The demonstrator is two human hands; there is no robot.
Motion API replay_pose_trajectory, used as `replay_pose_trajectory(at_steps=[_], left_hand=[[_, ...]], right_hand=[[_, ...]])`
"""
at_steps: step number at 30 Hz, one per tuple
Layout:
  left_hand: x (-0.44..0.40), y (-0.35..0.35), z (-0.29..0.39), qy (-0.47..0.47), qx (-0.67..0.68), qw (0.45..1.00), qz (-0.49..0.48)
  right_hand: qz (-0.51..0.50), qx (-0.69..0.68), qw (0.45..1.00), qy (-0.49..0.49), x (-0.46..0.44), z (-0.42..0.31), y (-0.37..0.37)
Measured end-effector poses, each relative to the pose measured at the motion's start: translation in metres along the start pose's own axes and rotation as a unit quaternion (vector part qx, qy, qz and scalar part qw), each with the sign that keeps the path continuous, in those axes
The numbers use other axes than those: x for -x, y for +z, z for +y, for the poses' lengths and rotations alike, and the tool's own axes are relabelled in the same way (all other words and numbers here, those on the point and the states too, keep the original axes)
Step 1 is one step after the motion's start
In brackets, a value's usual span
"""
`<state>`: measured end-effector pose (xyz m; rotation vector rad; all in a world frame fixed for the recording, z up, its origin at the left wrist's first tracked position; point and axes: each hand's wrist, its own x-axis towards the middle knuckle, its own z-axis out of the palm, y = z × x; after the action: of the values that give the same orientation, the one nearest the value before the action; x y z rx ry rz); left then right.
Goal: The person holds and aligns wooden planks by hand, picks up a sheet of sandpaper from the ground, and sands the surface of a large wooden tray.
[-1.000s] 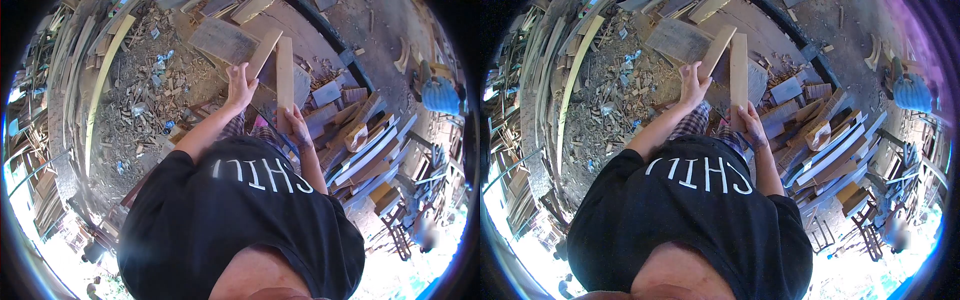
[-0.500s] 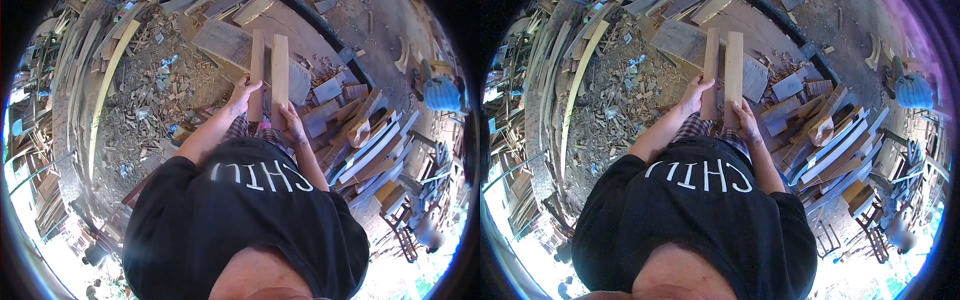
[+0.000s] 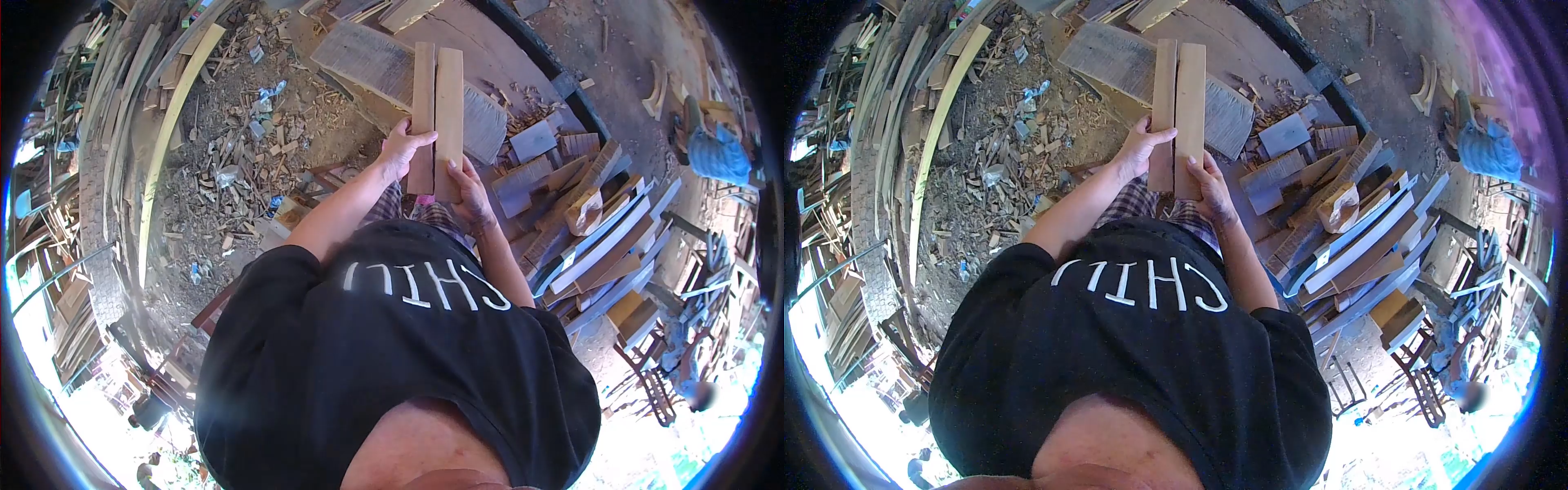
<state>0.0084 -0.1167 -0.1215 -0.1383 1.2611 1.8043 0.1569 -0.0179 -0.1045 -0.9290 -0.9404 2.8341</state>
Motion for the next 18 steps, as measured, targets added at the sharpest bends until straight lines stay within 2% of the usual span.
replay_pose_trajectory(at_steps=[6,11,18], left_hand=[[0.002,0.003,0.003,-0.010,0.009,1.000,-0.020],[0.000,-0.003,-0.002,-0.069,0.016,0.997,-0.029],[0.001,-0.003,-0.001,-0.078,0.001,0.996,-0.034]], right_hand=[[-0.001,-0.017,1.000,0.010,-0.002,0.000,-0.001],[-0.005,-0.007,1.000,0.014,-0.002,-0.001,-0.004],[-0.011,-0.024,0.999,0.023,-0.006,0.000,-0.006]])
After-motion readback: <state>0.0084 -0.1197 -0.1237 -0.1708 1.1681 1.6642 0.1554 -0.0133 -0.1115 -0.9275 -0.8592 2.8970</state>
